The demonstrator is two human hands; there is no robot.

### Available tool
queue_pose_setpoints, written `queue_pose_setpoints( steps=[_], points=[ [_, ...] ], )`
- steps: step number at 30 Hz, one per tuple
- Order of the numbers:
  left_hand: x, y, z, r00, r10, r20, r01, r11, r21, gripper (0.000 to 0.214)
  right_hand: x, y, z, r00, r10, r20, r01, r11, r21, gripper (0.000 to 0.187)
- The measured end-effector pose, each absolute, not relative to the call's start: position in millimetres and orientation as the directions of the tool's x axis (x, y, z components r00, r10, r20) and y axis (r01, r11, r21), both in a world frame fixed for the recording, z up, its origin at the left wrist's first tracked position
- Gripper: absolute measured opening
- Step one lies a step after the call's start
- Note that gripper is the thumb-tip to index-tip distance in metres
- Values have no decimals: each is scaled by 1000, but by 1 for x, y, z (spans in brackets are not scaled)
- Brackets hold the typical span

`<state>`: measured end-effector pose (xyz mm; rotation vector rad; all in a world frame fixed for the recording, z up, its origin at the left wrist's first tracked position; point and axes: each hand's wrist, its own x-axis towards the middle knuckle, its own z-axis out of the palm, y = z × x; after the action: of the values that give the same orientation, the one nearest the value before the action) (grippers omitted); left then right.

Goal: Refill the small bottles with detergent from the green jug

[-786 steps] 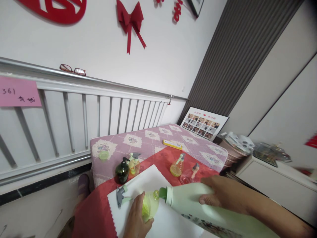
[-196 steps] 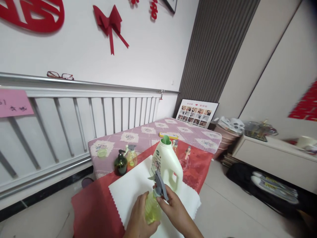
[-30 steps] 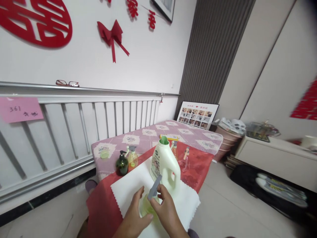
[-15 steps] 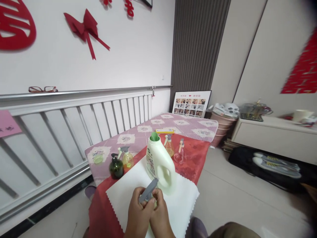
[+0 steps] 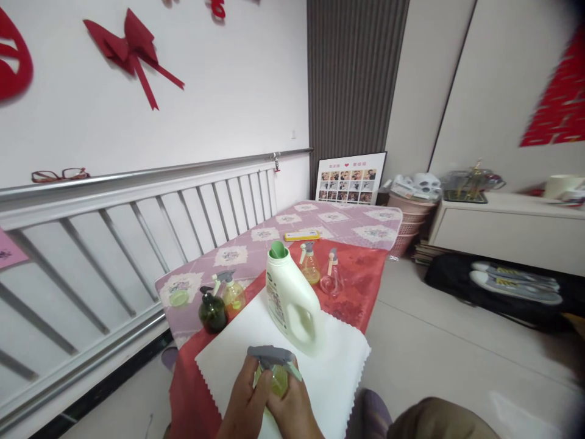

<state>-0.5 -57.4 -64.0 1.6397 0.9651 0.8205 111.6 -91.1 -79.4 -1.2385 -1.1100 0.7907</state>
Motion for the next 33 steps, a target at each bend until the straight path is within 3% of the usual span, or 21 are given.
queue_pose_setpoints(
  steps=[3,6,9,12,15,19,23,26,29,33],
  points=[
    [10,-65,-60,385,923,26,139,-86,987,42,112,-90,-81,281,940,195,86,177,-980,33],
    [24,-71,-57,183,983,-11,120,-11,993,57,112,-88,-81,246,956,159,77,145,-986,32],
    [30,-73,-56,45,999,3,194,-12,981,42,113,-88,-81,244,954,173,63,162,-985,30],
    [26,-72,-58,135,990,49,205,-76,976,25,114,-91,-81,261,941,217,-8,227,-974,23],
    [14,-67,-56,292,953,79,172,-134,976,30,115,-92,-81,253,931,264,-21,278,-960,27],
    [3,-60,-60,410,912,38,193,-127,973,40,114,-89,-84,298,926,232,29,234,-972,27],
    [5,-57,-80,298,954,39,174,-95,980,54,113,-87,-90,329,907,264,80,251,-965,26],
    [13,-58,-88,210,976,58,121,-85,989,48,113,-87,-90,316,916,247,51,244,-968,22],
    [15,-60,-81,235,964,127,81,-150,985,34,114,-89,-89,317,912,261,102,241,-965,18],
    [6,-62,-74,274,951,145,89,-175,980,38,115,-88,-88,326,897,299,179,252,-951,22]
  ],
)
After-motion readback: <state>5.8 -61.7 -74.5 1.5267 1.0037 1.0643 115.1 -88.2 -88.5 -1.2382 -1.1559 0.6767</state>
